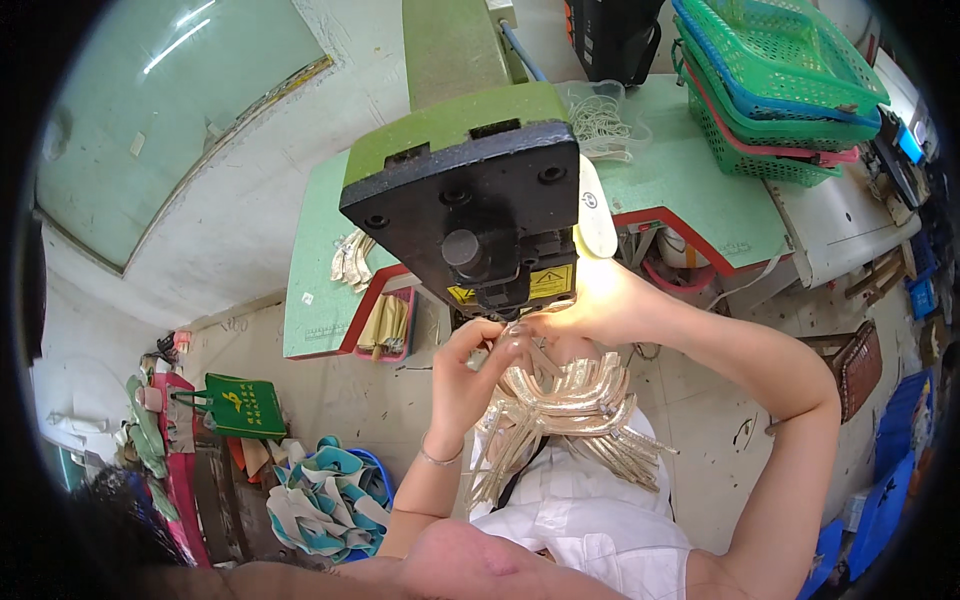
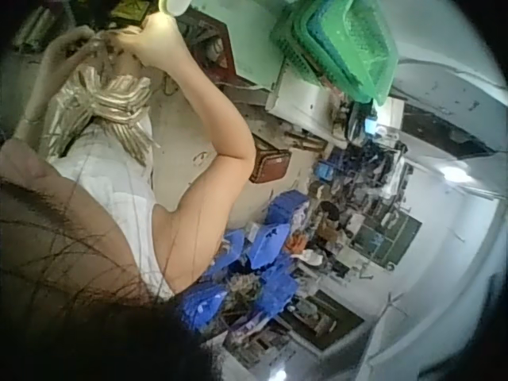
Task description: The person feeds gold-colored cords into a green machine, pressing a lever to process each cord. They handle the cords one at a time, placing the processed items on the table to the left.
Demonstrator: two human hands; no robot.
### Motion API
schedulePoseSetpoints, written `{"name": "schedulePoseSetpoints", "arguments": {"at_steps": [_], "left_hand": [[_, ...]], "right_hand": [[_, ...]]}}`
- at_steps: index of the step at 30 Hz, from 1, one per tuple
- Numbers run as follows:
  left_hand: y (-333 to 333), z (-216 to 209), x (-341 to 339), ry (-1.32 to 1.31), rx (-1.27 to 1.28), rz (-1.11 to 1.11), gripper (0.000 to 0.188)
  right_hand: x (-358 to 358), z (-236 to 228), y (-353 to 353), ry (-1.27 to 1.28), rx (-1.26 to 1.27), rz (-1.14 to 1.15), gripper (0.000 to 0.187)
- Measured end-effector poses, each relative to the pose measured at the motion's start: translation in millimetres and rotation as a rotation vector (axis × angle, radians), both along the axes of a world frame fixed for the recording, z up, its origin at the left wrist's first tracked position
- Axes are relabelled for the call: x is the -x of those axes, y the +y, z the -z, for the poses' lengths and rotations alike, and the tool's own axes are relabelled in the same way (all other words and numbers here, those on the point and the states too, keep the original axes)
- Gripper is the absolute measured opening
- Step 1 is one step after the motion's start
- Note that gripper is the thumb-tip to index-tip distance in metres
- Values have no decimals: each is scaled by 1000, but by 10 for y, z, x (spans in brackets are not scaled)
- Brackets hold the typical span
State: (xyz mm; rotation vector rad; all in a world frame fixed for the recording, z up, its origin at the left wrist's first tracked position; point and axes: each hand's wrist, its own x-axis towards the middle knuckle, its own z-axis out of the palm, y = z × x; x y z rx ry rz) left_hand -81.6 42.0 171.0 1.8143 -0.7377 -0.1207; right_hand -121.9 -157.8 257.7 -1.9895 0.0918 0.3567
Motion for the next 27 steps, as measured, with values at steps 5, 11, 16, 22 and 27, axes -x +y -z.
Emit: {"name": "schedulePoseSetpoints", "arguments": {"at_steps": [5,11,16,22,27], "left_hand": [[-83,-18,83,475,295,40,12],[104,114,284,690,495,-121,16],[322,192,229,682,555,-154,16],[468,-43,-900,365,202,-477,24],[582,168,-2780,-200,-202,-687,40]], "right_hand": [[3,191,-291,186,94,-71,26],[124,247,-65,218,-350,52,26],[192,317,128,119,-315,61,27],[474,898,15,105,-377,139,27],[707,1423,201,-140,-3,-25,19]]}}
